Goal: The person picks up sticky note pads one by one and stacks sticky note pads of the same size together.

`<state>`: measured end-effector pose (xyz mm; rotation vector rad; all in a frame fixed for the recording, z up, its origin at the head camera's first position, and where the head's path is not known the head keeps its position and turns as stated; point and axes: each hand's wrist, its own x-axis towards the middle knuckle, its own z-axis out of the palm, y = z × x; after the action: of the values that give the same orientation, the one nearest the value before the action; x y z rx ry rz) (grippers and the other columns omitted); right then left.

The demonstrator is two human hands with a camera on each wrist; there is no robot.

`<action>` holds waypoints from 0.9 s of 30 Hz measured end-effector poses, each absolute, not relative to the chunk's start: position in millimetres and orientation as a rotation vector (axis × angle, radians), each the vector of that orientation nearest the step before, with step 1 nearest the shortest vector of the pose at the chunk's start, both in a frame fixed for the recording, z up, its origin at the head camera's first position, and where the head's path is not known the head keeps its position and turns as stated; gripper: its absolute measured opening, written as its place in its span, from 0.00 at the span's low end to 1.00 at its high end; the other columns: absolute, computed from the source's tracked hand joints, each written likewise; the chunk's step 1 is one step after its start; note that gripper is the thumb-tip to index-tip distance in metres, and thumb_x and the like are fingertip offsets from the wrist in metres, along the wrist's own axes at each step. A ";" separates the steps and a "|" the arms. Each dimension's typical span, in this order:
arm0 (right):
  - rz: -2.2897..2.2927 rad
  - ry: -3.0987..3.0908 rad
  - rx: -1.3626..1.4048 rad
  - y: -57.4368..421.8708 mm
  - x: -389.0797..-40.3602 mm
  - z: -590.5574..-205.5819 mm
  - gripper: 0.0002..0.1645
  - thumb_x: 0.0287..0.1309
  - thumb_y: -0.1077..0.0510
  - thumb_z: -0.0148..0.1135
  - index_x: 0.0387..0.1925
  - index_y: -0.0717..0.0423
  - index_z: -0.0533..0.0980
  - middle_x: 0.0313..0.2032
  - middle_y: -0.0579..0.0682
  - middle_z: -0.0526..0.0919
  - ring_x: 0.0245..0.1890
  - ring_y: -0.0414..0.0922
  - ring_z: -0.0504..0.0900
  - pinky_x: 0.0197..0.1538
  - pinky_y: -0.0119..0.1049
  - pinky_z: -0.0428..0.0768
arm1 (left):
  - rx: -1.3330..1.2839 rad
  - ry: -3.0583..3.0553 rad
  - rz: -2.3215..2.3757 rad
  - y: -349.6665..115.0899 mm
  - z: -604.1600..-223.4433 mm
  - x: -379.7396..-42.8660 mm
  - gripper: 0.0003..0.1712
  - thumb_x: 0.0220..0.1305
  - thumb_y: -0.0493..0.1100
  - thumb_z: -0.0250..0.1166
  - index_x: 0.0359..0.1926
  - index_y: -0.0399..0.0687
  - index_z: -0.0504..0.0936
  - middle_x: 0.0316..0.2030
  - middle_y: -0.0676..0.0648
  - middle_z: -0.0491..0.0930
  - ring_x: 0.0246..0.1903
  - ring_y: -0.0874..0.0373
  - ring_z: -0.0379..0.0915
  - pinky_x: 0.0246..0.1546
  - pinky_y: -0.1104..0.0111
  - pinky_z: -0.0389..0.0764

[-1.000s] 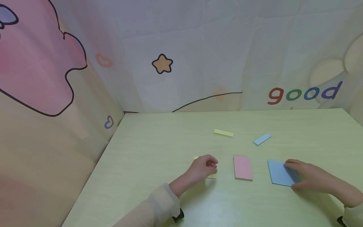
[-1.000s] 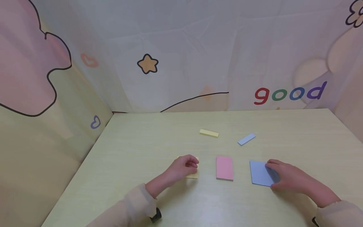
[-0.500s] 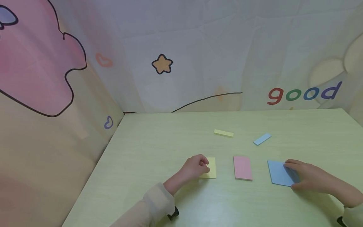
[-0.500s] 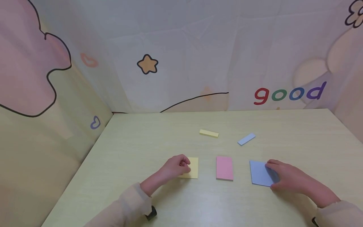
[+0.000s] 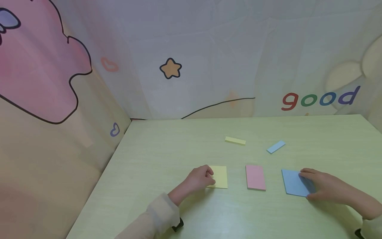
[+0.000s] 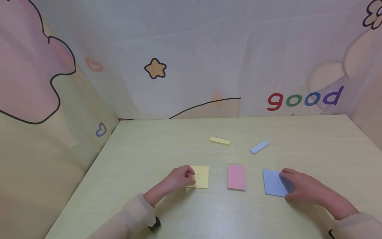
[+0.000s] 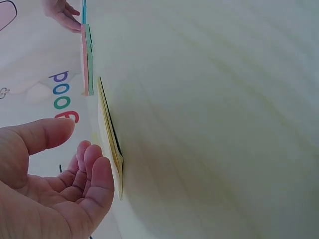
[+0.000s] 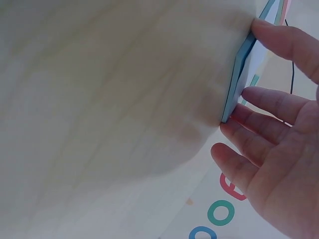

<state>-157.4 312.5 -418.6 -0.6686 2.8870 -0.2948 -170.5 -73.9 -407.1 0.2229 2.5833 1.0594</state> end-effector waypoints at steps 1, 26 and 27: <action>-0.295 2.886 -0.665 312.5 -157.4 -418.5 0.42 0.29 0.50 0.72 0.48 0.70 0.70 0.50 0.67 0.71 0.47 0.61 0.72 0.42 0.50 0.73 | 0.219 2.587 1.049 -74.7 -407.2 -170.6 0.12 0.49 0.39 0.61 0.37 0.43 0.74 0.29 0.51 0.74 0.29 0.60 0.67 0.29 0.71 0.69; -0.299 2.901 -0.654 311.8 -154.7 -418.0 0.42 0.30 0.49 0.71 0.48 0.68 0.71 0.50 0.65 0.71 0.47 0.58 0.73 0.40 0.45 0.74 | 0.290 2.674 0.889 -85.7 -409.6 -169.5 0.11 0.47 0.34 0.62 0.35 0.39 0.74 0.23 0.52 0.69 0.23 0.61 0.63 0.24 0.74 0.64; -0.299 2.906 -0.654 311.5 -154.3 -417.9 0.41 0.29 0.49 0.71 0.48 0.68 0.71 0.50 0.64 0.71 0.46 0.57 0.73 0.40 0.44 0.74 | 0.298 2.678 0.881 -86.0 -409.7 -169.4 0.11 0.47 0.33 0.61 0.36 0.39 0.74 0.23 0.52 0.69 0.23 0.61 0.62 0.24 0.74 0.64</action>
<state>-154.3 311.5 -417.9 -0.6543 2.9064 -0.2991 -169.4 -86.0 -409.7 0.2981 2.6783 0.8810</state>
